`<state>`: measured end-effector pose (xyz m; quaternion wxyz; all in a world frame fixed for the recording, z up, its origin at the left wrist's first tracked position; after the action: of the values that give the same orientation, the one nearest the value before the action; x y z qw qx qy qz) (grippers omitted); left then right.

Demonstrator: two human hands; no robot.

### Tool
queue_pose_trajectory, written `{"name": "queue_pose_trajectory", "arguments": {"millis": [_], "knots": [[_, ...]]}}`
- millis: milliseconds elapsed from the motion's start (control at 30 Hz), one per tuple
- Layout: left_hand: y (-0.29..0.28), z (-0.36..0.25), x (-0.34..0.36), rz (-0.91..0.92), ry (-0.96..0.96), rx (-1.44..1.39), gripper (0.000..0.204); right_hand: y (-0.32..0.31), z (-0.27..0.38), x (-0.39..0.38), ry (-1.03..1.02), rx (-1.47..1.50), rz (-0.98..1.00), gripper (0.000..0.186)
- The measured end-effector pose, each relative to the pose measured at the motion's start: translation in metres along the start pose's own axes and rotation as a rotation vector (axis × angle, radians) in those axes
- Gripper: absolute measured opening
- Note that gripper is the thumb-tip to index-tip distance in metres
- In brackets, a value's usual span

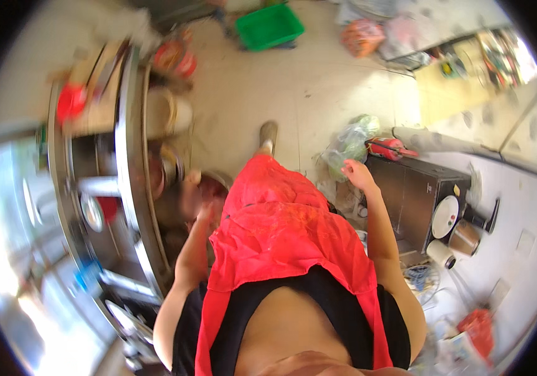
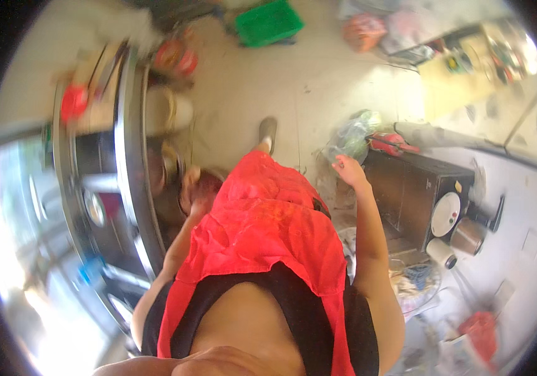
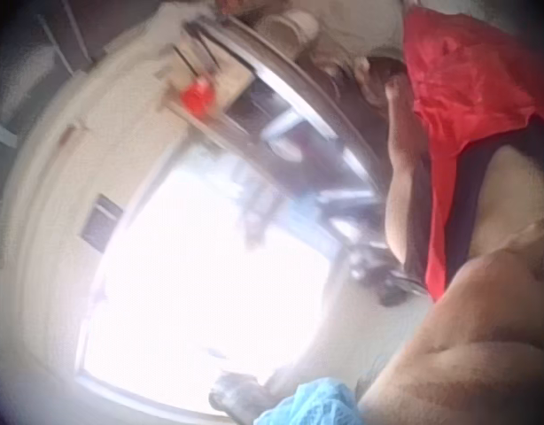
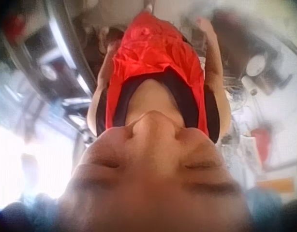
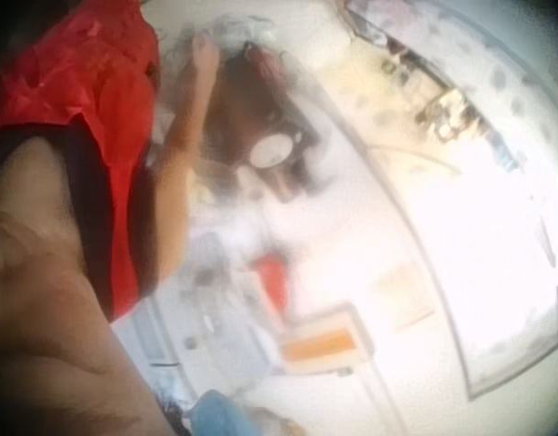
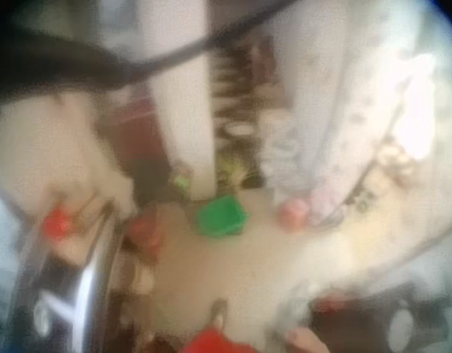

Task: The person prepares a meal by stirring items in pots on a stove, gathering dumplings by hand to place into boiling water, and assembling a bowl with noodles and broth using a ladle and chopsticks.

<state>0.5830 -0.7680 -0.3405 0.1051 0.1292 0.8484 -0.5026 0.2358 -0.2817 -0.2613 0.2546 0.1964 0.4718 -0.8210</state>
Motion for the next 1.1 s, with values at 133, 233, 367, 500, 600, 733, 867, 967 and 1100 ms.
{"name": "queue_pose_trajectory", "arguments": {"millis": [133,233,367,500,600,733,867,967,1100], "knots": [[-0.063,0.044,0.151,0.041,-0.608,-0.630,0.015,-0.034,-0.061,0.008,0.363,0.072,-0.231,0.033],[-0.121,0.042,0.301,0.024,-0.717,-0.707,0.017,-0.030,-0.095,-0.002,0.490,0.196,-0.154,0.035],[-0.195,-0.019,0.527,0.013,-0.463,-0.609,0.020,-0.029,-0.134,-0.004,0.719,0.373,0.074,0.039],[-0.242,-0.145,0.727,-0.002,-0.136,-0.565,0.022,-0.103,-0.163,0.054,0.781,0.537,-0.095,0.044],[-0.221,-0.271,0.829,0.072,0.038,-0.609,0.024,-0.206,-0.204,0.133,0.620,0.601,-0.385,0.045],[-0.163,-0.444,0.935,0.288,0.105,-0.682,0.029,-0.412,-0.223,0.263,0.471,0.335,-0.412,0.047],[-0.129,-0.663,1.009,0.605,0.434,-0.690,0.035,-0.643,-0.189,0.304,0.263,0.517,-0.620,0.041],[-0.106,-0.800,1.071,0.691,0.608,-0.748,0.037,-0.759,-0.211,0.290,0.122,0.686,-0.722,0.037],[-0.081,-0.893,1.194,0.427,0.854,-0.501,0.037,-0.832,-0.318,0.220,0.339,0.590,-0.943,0.039]]}}
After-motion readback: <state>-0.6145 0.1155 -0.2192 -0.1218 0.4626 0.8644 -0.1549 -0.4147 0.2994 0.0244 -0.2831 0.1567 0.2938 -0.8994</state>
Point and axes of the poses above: each hand's wrist, its own x-axis towards the middle knuckle, its own y-axis out of the palm, z = x × y, the point moved 5 cm from there along x, towards the middle knuckle, and after that the axes turned 14 degrees about y, right-handed, at the moved point
